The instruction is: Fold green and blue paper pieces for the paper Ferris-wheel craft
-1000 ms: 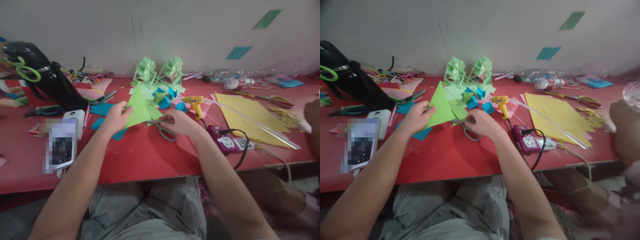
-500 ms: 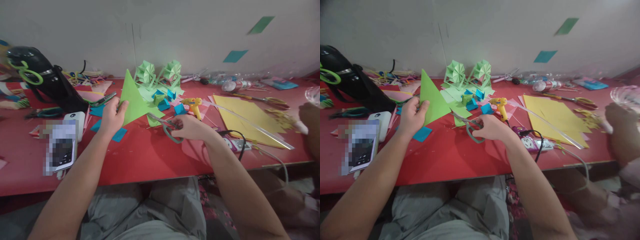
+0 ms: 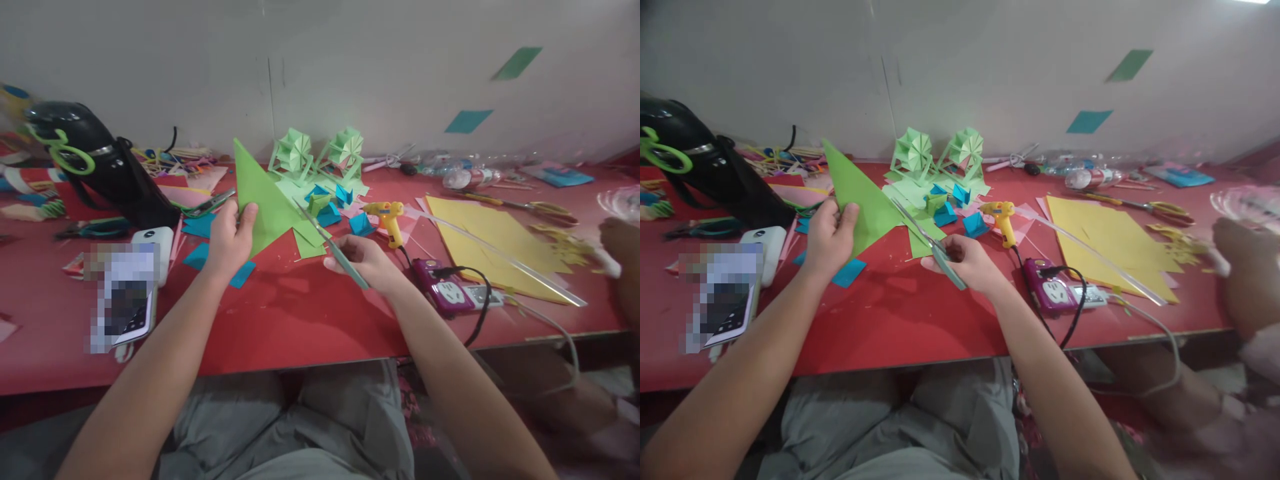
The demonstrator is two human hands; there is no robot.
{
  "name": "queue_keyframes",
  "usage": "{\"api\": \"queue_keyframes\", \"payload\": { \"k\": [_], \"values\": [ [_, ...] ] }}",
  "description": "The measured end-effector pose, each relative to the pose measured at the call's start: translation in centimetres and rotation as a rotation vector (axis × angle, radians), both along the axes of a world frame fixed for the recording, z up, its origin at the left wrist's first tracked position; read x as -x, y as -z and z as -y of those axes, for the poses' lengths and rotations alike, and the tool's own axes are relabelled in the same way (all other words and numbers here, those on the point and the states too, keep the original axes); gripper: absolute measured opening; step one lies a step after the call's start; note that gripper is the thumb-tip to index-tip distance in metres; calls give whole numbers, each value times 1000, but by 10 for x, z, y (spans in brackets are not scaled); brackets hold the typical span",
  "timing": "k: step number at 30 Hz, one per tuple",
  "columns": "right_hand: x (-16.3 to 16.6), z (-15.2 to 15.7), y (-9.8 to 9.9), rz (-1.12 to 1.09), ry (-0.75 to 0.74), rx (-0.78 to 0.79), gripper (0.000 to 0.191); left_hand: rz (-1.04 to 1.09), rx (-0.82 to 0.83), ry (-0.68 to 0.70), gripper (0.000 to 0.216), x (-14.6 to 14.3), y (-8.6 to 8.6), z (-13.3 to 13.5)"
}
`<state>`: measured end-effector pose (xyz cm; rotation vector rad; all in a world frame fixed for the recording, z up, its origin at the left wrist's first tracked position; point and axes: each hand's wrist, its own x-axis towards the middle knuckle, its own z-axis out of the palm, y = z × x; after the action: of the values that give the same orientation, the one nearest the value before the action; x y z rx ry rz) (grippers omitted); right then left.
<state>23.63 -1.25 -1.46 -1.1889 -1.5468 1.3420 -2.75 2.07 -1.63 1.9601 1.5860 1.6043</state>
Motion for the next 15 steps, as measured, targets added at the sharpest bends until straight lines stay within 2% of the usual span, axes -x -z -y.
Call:
{"api": "queue_keyframes", "payload": {
  "k": [6,15],
  "values": [
    [8,7,7,2,24,-27,42,26,3,-5,32,-4,1,2],
    [7,8,4,2,20,16,44,34,59,27,29,-7,-1,5]
  ]
}}
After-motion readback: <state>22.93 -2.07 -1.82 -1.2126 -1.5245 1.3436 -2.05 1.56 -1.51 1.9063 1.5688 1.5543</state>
